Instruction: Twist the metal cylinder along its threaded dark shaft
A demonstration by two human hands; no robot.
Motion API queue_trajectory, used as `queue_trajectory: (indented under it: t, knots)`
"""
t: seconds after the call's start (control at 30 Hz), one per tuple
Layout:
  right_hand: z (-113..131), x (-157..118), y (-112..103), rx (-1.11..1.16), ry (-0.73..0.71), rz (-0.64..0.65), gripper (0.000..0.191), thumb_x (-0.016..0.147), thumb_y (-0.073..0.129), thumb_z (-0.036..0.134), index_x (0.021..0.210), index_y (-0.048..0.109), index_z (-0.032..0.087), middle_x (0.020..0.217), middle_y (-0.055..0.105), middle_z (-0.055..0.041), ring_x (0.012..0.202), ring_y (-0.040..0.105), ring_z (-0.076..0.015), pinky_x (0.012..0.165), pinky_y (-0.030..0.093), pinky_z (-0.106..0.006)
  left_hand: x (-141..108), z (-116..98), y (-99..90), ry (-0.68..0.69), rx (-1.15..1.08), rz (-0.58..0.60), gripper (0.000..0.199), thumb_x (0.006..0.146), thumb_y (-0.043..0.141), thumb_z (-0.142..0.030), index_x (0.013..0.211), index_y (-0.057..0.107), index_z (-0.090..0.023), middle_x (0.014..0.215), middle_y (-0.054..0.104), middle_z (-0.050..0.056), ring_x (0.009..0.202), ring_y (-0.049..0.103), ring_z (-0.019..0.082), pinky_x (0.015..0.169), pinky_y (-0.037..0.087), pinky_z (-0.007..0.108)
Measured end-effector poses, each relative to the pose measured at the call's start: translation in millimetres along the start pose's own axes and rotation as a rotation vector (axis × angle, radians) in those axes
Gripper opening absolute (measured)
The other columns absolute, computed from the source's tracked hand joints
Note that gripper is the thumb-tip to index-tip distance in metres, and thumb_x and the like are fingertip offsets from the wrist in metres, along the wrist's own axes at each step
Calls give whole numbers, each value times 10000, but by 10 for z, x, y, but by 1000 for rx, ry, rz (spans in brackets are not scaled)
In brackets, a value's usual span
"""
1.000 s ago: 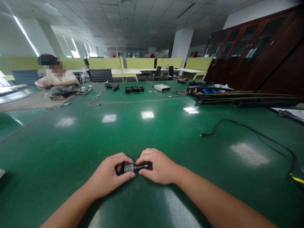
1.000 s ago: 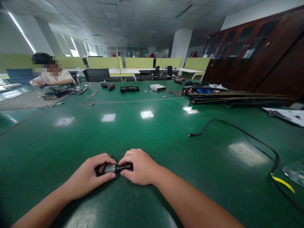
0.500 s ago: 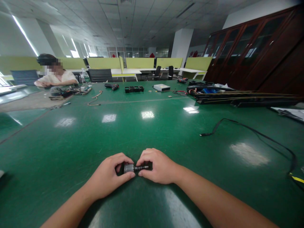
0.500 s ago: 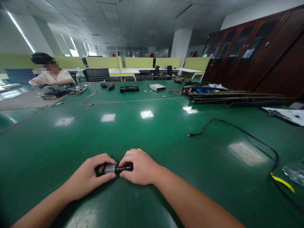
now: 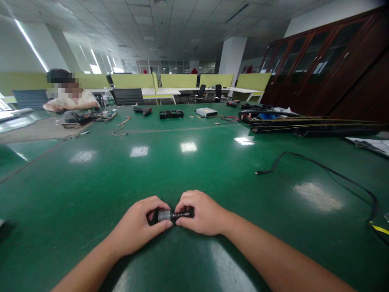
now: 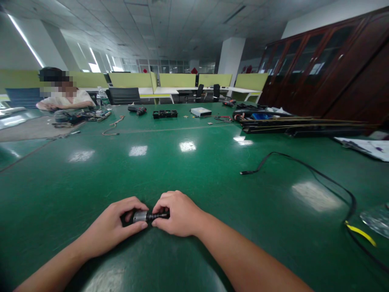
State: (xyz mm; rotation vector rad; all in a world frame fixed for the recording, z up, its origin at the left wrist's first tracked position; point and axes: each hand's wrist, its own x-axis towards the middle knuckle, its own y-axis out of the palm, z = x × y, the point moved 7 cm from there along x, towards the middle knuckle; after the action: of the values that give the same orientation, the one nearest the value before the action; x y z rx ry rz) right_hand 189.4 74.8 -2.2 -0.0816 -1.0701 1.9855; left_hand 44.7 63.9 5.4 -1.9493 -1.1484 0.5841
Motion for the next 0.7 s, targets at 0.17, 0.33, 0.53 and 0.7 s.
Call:
queue_trajectory:
  t: [0.17,0.33,0.53,0.7]
  knots:
    - [15,0,-9,4,1,-1,129,719,763,220,828,702,185,743,634,14,726,581,-137,708,404,-259,0,5,4,1,6,3,205,844,657,-368,997,694,-236,826,623,-16,720,544,152,653,380,247]
    - [20,-6,-26,11,-5,-14,115,712,746,200,812,695,175,733,626,9,709,575,-137,689,406,-255,-2,11,6,4,8,1,213,842,660,-374,1001,692,-237,820,622,-17,715,543,152,651,381,248]
    - [26,-7,-36,5,-2,-18,103,698,737,182,788,688,174,718,617,6,696,563,-142,674,405,-256,-3,7,6,-3,3,0,215,840,662,-375,1002,692,-238,828,624,-18,717,547,151,652,384,248]
    - [17,2,-38,6,-9,-25,90,694,722,166,773,679,173,709,608,5,691,558,-143,664,404,-254,-5,-3,3,-6,7,-2,194,835,668,-361,987,695,-243,816,624,-22,717,544,152,656,379,250]
